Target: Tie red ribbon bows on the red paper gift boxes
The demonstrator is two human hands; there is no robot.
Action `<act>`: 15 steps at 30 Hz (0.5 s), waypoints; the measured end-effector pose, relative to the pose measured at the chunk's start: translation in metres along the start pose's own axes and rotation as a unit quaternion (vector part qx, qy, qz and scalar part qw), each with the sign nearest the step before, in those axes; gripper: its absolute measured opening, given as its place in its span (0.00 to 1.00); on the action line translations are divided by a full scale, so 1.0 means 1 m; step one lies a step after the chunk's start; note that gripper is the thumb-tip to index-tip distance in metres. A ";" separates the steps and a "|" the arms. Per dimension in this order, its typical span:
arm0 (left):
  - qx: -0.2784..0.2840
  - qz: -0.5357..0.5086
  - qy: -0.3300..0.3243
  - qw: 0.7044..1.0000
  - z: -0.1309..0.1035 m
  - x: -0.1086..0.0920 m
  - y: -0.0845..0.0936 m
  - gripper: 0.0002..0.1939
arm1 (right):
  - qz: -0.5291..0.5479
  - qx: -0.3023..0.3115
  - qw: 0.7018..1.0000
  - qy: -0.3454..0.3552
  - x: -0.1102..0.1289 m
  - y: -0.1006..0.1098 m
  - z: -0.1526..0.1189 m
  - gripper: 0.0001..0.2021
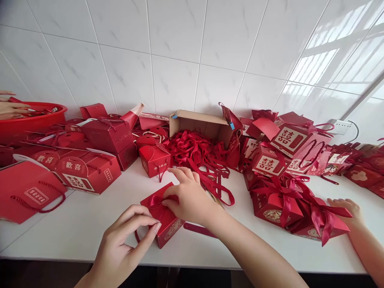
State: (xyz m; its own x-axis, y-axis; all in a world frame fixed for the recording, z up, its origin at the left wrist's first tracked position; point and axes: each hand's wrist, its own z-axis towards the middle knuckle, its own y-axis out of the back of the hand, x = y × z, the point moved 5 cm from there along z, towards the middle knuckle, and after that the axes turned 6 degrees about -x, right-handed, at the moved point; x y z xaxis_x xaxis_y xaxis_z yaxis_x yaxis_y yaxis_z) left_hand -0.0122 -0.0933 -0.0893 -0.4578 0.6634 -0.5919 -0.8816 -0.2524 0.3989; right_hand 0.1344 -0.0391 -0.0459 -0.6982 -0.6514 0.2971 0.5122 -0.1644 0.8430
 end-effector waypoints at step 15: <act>0.091 -0.128 0.281 0.947 -0.018 0.018 -0.020 0.22 | 0.070 0.000 0.993 -0.096 -0.010 -0.008 -0.004 0.03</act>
State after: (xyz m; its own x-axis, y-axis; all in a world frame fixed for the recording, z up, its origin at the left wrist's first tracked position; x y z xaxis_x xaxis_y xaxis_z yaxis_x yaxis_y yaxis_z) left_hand -0.0048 -0.0890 -0.1208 -0.2659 0.1936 -0.9443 -0.9609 0.0250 0.2757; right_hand 0.1395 -0.0347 -0.0575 -0.7024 -0.5141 0.4923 0.6118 -0.0824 0.7867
